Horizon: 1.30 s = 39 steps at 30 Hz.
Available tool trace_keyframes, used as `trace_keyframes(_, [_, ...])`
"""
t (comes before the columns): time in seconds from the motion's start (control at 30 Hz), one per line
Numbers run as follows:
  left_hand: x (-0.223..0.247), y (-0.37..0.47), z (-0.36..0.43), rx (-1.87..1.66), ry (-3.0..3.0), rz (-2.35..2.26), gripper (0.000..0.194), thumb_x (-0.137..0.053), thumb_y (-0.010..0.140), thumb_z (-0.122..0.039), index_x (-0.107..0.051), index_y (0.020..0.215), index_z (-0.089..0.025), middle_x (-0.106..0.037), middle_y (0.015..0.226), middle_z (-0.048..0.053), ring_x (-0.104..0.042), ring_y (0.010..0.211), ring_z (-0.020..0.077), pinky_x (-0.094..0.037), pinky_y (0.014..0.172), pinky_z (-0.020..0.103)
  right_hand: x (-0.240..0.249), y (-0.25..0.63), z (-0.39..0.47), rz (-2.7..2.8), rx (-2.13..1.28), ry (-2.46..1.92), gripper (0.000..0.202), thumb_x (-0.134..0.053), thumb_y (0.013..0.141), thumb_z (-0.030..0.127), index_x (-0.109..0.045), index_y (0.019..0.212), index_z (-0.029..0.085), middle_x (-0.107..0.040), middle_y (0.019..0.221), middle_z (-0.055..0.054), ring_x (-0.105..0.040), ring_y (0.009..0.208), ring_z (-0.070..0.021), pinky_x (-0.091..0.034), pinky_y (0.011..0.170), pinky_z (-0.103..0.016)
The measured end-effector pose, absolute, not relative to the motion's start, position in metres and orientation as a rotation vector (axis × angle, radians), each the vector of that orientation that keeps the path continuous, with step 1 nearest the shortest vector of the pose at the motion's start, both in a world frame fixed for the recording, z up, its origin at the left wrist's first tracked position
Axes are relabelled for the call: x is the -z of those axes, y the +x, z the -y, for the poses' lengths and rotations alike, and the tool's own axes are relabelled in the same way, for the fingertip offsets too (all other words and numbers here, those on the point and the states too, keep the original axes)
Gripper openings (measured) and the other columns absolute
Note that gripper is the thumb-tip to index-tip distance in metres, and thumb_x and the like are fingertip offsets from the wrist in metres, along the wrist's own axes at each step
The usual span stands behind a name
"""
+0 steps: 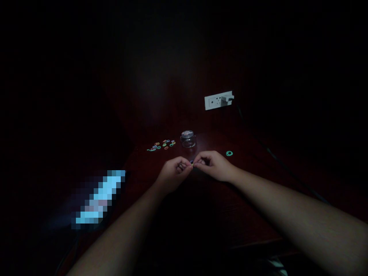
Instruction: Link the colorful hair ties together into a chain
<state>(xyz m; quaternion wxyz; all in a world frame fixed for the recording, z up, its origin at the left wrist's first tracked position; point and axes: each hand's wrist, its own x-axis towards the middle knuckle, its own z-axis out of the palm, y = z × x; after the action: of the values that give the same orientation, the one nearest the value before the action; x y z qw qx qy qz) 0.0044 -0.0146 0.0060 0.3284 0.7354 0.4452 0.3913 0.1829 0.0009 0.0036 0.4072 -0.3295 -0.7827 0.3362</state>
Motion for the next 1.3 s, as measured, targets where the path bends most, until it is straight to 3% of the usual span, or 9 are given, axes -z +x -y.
trace_keyframes(0.23, [-0.0046,0.0034,0.0140,-1.008,1.935,-1.139,0.019,-0.060,0.073,-0.032,-0.057,0.080,-0.013,-0.056,0.070,0.001,-0.045,0.054,0.0064,-0.035,0.049,0.018,-0.0020,0.1847,-0.0009,1.993,-0.930,-0.842,0.022,-0.059,0.075,0.034,-0.060,0.077,0.012,-0.051,0.059,0.001,-0.042,0.053,-0.0077,-0.033,0.048,-0.020])
trace_keyframes(0.63, [-0.0083,0.0054,0.0177,-1.012,1.940,-1.160,0.018,-0.060,0.073,-0.031,-0.054,0.077,-0.014,-0.052,0.064,-0.002,-0.042,0.052,0.0058,-0.033,0.047,0.016,-0.0012,0.1834,-0.0014,1.990,-0.949,-0.801,0.017,-0.056,0.076,0.029,-0.058,0.077,0.013,-0.050,0.059,0.002,-0.043,0.053,-0.0075,-0.033,0.048,-0.019])
trace_keyframes(1.3, [-0.0103,0.0023,0.0160,-1.074,1.993,-1.170,0.017,-0.053,0.079,-0.032,-0.056,0.081,-0.016,-0.060,0.077,0.002,-0.050,0.063,0.0105,-0.039,0.056,0.020,-0.0048,0.1829,0.0017,2.057,-0.907,-0.776,0.014,-0.052,0.080,0.028,-0.052,0.074,0.015,-0.045,0.061,0.003,-0.041,0.054,-0.0078,-0.032,0.049,-0.020])
